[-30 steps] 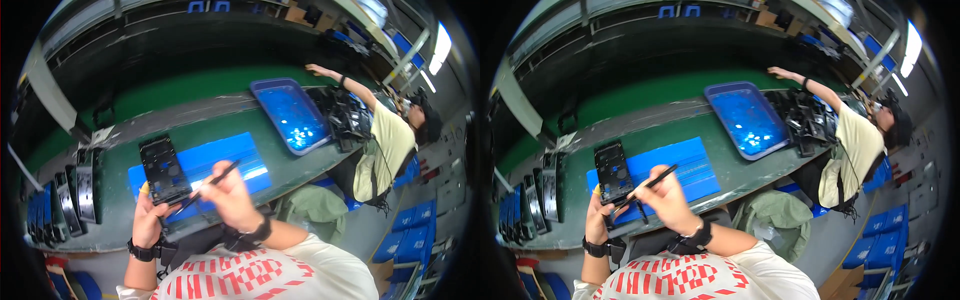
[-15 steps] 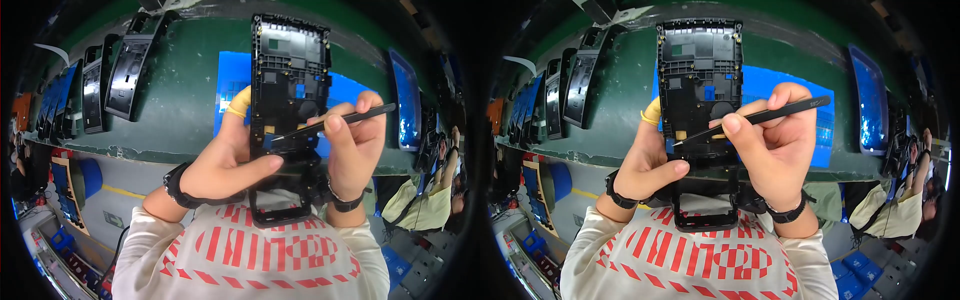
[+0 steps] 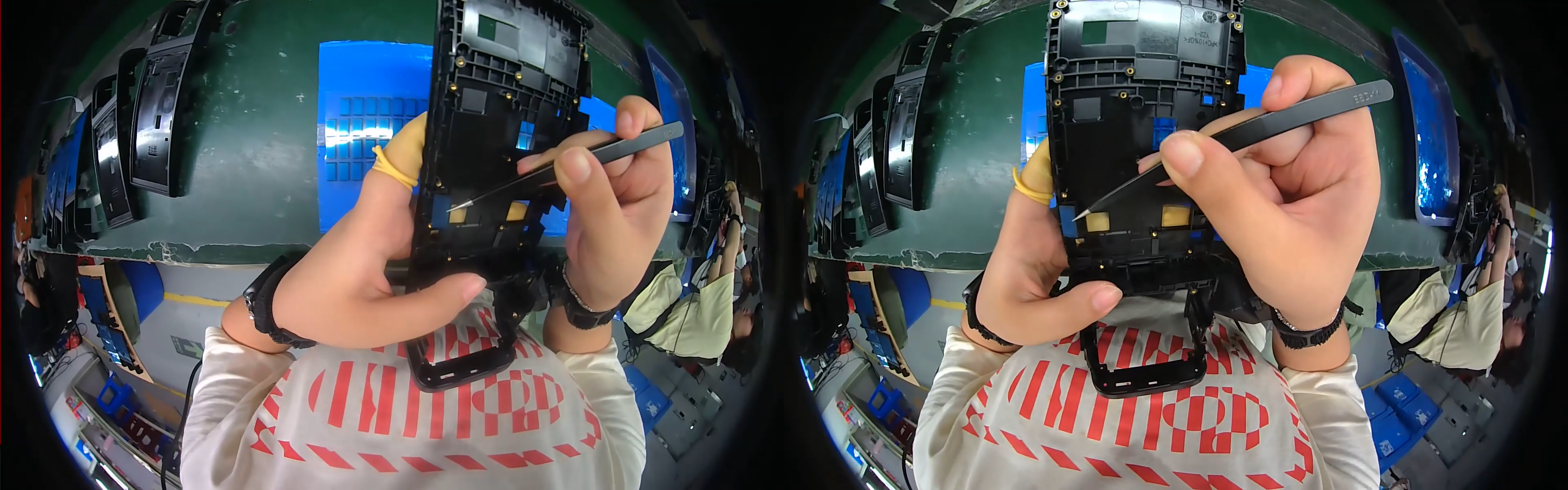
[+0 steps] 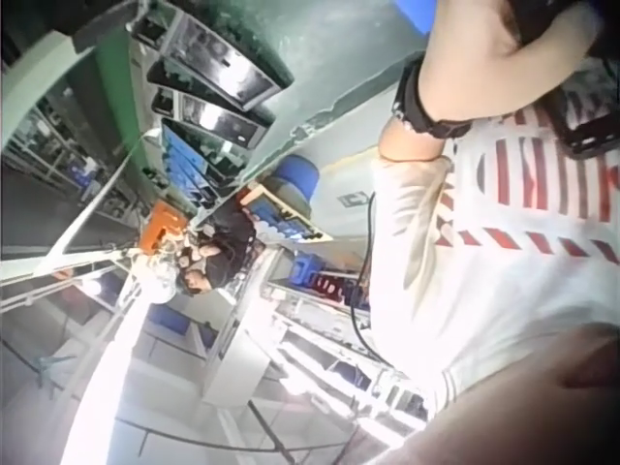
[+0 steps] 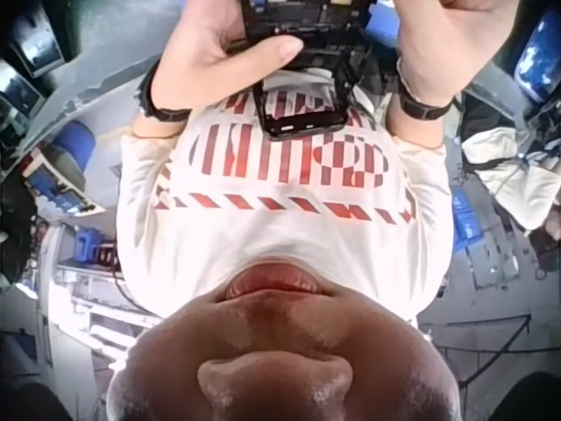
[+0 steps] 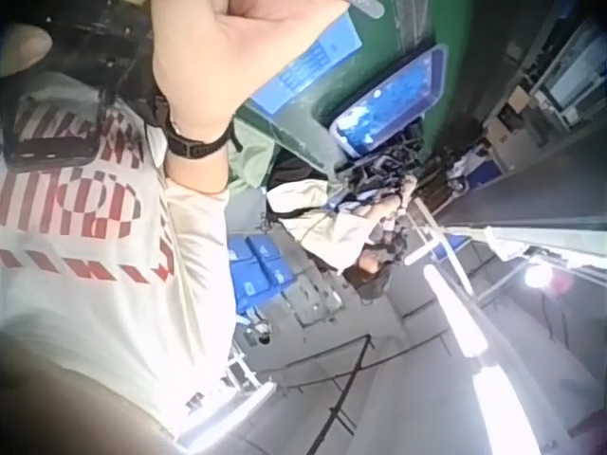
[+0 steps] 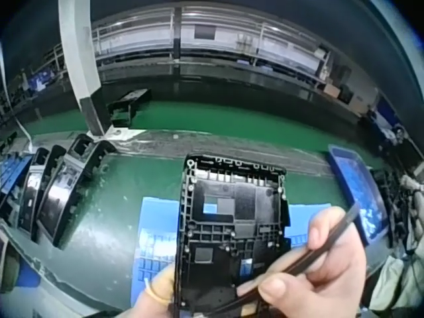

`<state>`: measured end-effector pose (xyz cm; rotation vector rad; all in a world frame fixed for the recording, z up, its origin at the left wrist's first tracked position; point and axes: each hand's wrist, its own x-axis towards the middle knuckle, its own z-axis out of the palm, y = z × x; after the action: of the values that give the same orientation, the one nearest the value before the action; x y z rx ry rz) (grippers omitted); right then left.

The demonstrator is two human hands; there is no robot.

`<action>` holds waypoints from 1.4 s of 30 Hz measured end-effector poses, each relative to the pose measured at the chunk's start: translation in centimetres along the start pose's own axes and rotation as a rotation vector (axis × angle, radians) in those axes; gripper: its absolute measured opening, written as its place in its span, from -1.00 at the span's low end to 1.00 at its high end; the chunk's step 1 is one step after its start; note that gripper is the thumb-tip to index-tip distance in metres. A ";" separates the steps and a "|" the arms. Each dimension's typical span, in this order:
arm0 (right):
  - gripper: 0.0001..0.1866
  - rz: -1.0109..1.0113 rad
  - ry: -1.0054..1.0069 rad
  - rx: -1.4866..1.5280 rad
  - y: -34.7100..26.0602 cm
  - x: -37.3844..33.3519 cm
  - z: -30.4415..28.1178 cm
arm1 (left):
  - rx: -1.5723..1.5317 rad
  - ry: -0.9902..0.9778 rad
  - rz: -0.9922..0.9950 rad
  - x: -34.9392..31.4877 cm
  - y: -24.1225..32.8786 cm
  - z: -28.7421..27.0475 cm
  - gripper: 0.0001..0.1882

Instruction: Manually assembling electronic components into a plastic casing using tweezers and scissors.

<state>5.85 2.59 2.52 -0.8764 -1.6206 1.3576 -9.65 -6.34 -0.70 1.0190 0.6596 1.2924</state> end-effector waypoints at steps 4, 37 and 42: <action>-0.64 -0.004 -0.015 -0.007 0.2 0.0 -0.5 | 0.030 -0.012 0.017 0.1 -0.2 0.2 -0.08; -0.67 0.051 -0.022 0.058 0.5 -0.4 -0.4 | -0.054 0.047 -0.043 -0.2 -0.7 0.5 -0.17; -0.67 0.043 -0.015 0.061 0.5 -0.5 -0.3 | -0.060 0.048 -0.018 -0.3 -0.9 0.6 -0.17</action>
<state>6.29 2.32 1.99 -0.8710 -1.5718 1.4385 -8.83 -6.75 -1.28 0.9337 0.6607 1.3171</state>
